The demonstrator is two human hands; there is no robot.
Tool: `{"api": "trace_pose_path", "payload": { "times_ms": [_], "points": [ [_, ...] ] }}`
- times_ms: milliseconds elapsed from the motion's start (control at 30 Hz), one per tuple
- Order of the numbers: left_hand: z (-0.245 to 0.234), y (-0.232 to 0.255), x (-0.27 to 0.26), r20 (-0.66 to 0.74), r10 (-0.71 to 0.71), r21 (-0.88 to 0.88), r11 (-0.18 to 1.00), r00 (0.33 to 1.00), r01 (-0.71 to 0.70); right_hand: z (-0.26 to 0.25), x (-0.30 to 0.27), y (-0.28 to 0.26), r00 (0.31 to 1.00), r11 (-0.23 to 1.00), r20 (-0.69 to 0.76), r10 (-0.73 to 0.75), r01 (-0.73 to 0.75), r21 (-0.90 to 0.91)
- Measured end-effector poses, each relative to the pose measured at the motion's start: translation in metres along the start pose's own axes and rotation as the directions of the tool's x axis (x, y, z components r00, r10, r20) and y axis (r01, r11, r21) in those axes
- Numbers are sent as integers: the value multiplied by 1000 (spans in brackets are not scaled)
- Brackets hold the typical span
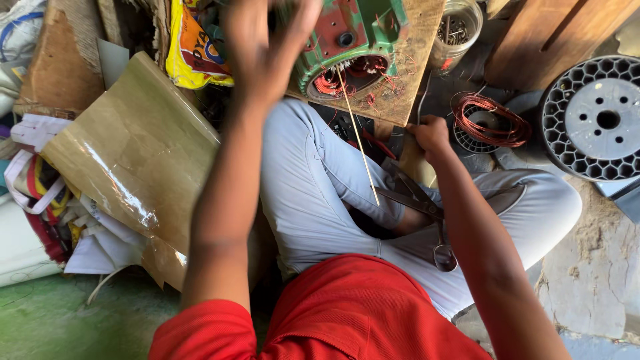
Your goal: The person is repairing a green electric motor by hand. They use a wooden stick to adjust copper windings, cut a piece of cardboard with scissors, and use pliers and a hammer to secure the components.
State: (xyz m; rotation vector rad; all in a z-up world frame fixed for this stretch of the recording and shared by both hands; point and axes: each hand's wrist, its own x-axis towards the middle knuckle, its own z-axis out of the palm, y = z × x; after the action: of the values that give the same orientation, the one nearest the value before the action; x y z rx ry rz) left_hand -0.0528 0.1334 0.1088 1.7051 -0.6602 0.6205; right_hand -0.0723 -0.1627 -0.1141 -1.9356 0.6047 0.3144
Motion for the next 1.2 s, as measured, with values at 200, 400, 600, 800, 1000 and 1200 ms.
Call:
{"api": "trace_pose_path", "payload": {
  "times_ms": [200,400,600,800,1000,1200],
  "points": [
    [28,43,-140,-249,-294,-193,949,923,250,-37,-37,22,944,931,-19,-331,323,-167],
    [74,94,-194,-56,-119,-297,950,991,98,-83,-117,8,838,834,-124,-531,543,97],
    [117,106,-186,253,-227,-373,874,941,311,-122,-152,-35,583,598,-284,-762,800,37],
    [184,97,-214,472,-393,-420,687,789,594,-159,-138,-39,860,793,-17,-511,478,378],
    [214,83,-231,842,-479,-374,-191,247,907,-172,-172,-3,946,987,287,-153,163,-11],
    [224,126,-248,857,-285,-464,-66,429,883,-179,-230,14,900,946,329,-287,211,247]
  ]
}}
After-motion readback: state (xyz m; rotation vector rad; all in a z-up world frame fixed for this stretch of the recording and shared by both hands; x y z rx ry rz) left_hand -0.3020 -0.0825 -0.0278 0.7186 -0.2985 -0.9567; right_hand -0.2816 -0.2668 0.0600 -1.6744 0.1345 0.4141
